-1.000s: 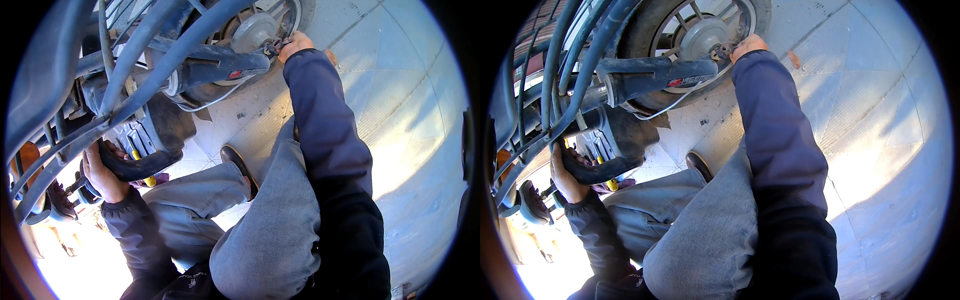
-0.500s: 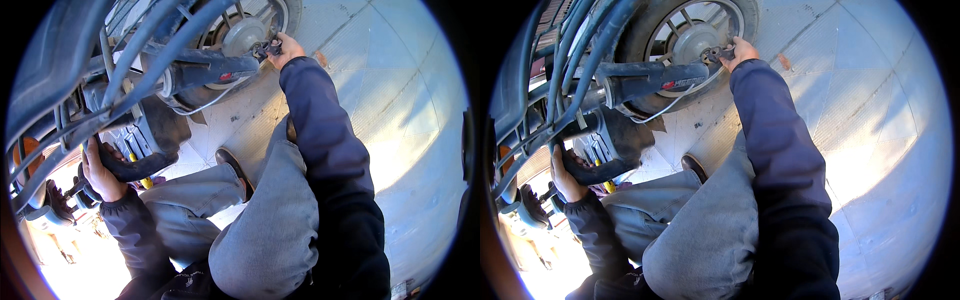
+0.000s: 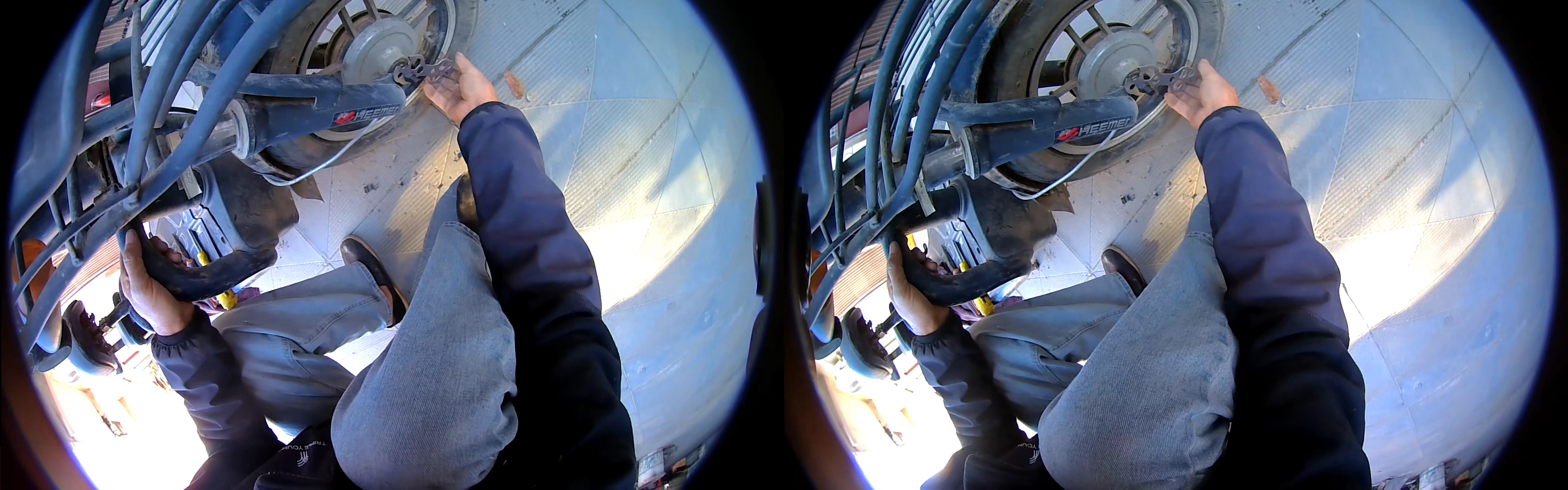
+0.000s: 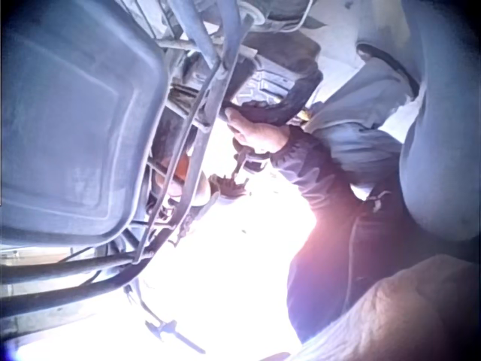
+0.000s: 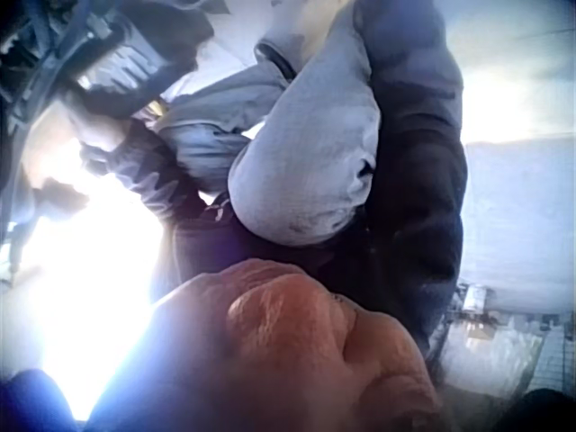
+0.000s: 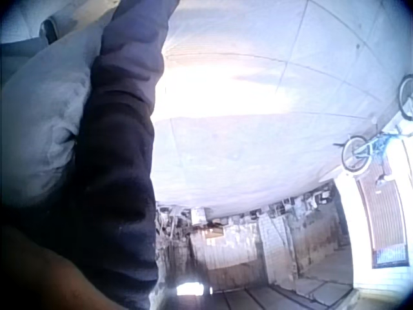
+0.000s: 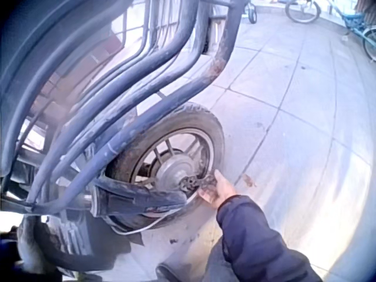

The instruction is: The person cleans the scooter's body with a cloth and a brush. They then use a multi-tool to tighten a bolt on the front wheel hub. Finally, they use pliers to adjust a cable near the wheel.

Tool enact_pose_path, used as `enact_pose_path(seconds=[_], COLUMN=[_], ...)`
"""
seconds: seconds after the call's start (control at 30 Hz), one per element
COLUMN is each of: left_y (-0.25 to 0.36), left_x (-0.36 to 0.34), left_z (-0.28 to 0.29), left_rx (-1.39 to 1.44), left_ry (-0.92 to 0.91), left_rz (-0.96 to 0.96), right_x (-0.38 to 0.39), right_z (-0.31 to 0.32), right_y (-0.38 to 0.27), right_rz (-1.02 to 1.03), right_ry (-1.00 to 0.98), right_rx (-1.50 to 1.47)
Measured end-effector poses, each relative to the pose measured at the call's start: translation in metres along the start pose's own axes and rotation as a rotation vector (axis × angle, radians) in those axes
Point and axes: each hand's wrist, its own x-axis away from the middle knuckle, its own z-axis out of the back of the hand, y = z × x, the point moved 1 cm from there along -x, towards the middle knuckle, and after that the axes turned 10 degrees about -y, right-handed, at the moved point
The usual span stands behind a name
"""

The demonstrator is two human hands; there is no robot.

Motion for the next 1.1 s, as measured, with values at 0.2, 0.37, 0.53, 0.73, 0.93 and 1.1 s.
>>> enact_pose_path(seconds=[0.2, 0.37, 0.53, 0.73, 0.93, 1.1], left_y=[0.0, -0.001, -0.003, -0.007, -0.003, -0.005], left_x=[-0.001, -0.001, -0.004, -0.004, -0.002, -0.003], left_z=[0.003, 0.002, 0.008, 0.01, 0.009, 0.014], left_rx=[0.026, 0.004, 0.027, 0.041, 0.055, 0.03], left_ry=[-0.023, -0.017, -0.025, -0.056, -0.073, -0.065], left_rz=[0.04, 0.002, 0.034, 0.051, 0.034, 0.006], right_x=[0.001, 0.001, 0.0, -0.001, -0.002, -0.012], right_z=[0.002, -0.001, 0.004, 0.005, -0.017, -0.014], right_y=[-0.014, -0.009, -0.003, 0.008, 0.001, 0.005], right_rz=[0.036, 0.044, 0.019, -0.087, 0.138, 0.101], right_ry=[-0.091, -0.084, -0.107, -0.118, -0.256, -0.142], right_rx=[0.045, 0.094, 0.067, 0.012, 0.084, -0.036])
